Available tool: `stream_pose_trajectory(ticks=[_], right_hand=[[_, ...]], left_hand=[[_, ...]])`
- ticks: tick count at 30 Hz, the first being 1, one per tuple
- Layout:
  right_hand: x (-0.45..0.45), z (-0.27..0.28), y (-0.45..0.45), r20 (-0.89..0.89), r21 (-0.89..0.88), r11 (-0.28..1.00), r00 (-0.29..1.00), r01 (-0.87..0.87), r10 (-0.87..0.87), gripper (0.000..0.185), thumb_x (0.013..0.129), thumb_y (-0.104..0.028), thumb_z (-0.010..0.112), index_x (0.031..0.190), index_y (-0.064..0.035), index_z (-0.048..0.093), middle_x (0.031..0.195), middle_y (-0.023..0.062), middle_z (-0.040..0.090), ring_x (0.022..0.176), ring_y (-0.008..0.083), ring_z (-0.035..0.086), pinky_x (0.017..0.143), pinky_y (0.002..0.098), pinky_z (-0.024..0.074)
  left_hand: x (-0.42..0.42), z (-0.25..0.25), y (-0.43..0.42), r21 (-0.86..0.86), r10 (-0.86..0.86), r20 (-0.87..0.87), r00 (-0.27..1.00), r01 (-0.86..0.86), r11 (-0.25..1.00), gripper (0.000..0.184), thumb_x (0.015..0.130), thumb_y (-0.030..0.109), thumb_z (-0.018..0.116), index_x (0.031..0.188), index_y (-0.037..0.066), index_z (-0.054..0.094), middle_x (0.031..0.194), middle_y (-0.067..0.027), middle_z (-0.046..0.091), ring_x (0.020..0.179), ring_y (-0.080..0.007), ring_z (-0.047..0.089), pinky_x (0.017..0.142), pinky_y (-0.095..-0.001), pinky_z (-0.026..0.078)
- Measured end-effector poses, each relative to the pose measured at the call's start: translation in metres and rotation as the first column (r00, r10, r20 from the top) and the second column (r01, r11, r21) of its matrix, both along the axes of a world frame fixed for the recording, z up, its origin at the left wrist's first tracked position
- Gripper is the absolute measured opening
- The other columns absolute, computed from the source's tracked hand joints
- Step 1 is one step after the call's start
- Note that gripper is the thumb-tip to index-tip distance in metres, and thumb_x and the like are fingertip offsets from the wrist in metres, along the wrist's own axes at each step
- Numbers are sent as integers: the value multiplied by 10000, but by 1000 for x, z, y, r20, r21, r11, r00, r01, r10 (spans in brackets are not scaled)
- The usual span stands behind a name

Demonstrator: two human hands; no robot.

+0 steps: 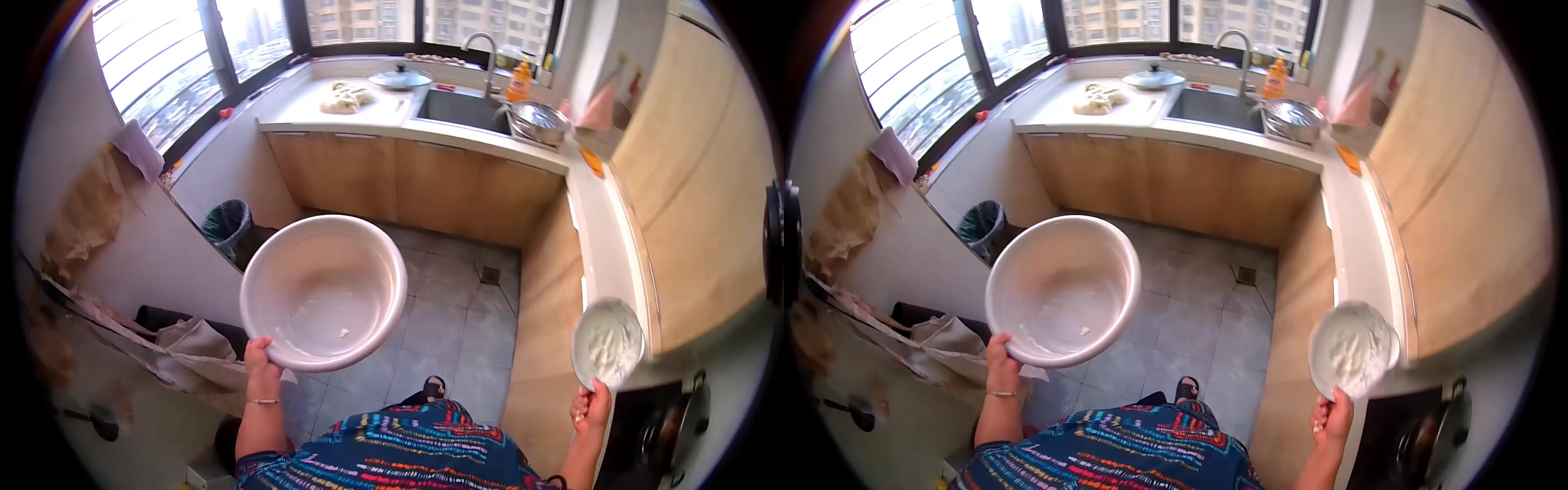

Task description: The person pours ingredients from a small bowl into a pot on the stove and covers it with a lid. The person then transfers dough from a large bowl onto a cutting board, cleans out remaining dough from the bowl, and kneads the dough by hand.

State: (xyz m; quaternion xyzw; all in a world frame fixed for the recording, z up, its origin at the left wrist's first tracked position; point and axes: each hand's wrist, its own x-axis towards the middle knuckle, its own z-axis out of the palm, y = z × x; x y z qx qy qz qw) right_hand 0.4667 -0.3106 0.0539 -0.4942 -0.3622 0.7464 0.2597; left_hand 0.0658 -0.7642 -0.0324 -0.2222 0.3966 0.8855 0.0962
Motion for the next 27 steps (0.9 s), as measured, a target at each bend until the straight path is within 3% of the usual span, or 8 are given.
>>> stream_pose_trajectory(ticks=[5, 10, 14, 17, 27], right_hand=[[-204, 33, 73, -60, 72, 918, 917, -390, 394, 337, 781, -323, 491, 573, -62, 448, 437, -6, 365, 303, 72, 293, 280, 210, 225], [-406, 51, 79, -228, 38, 717, 693, -696, 684, 324, 804, -306, 478, 586, -66, 462, 420, -18, 381, 306, 53, 305, 298, 201, 238], [-534, 67, 54, -240, 99, 660, 625, -745, 742, 312, 806, -284, 481, 589, -60, 470, 431, -5, 402, 323, 48, 315, 320, 194, 241], [-614, 74, 49, -250, 50, 652, 623, -757, 742, 314, 805, -283, 486, 583, -61, 470, 430, -5, 398, 323, 48, 317, 313, 184, 235], [-816, 97, 89, -151, 86, 736, 721, -672, 676, 316, 799, -309, 499, 592, -75, 458, 425, -24, 381, 311, 47, 301, 294, 174, 222]], left_hand=[[-20, 71, 4, -131, 321, -105, 941, -334, 934, 499, 586, -33, 485, 1082, -51, 444, 1011, -154, 514, 921, -316, 518, 876, -430, 422], [-85, 70, -13, -36, 409, -114, 905, -416, 909, 529, 583, -7, 492, 1107, -42, 429, 1050, -168, 498, 980, -327, 494, 893, -432, 416], [-180, 75, 1, -20, 466, -135, 874, -473, 881, 519, 601, 9, 497, 1114, -36, 427, 1049, -163, 497, 981, -322, 495, 894, -430, 415], [-266, 78, 5, -42, 433, -215, 875, -452, 891, 498, 618, 19, 505, 1109, -32, 433, 1035, -155, 503, 968, -310, 502, 886, -424, 420], [-505, 136, 57, -58, 347, -385, 855, -397, 916, 449, 648, 1, 511, 1088, -20, 428, 1010, -146, 501, 935, -280, 513, 853, -405, 436]])
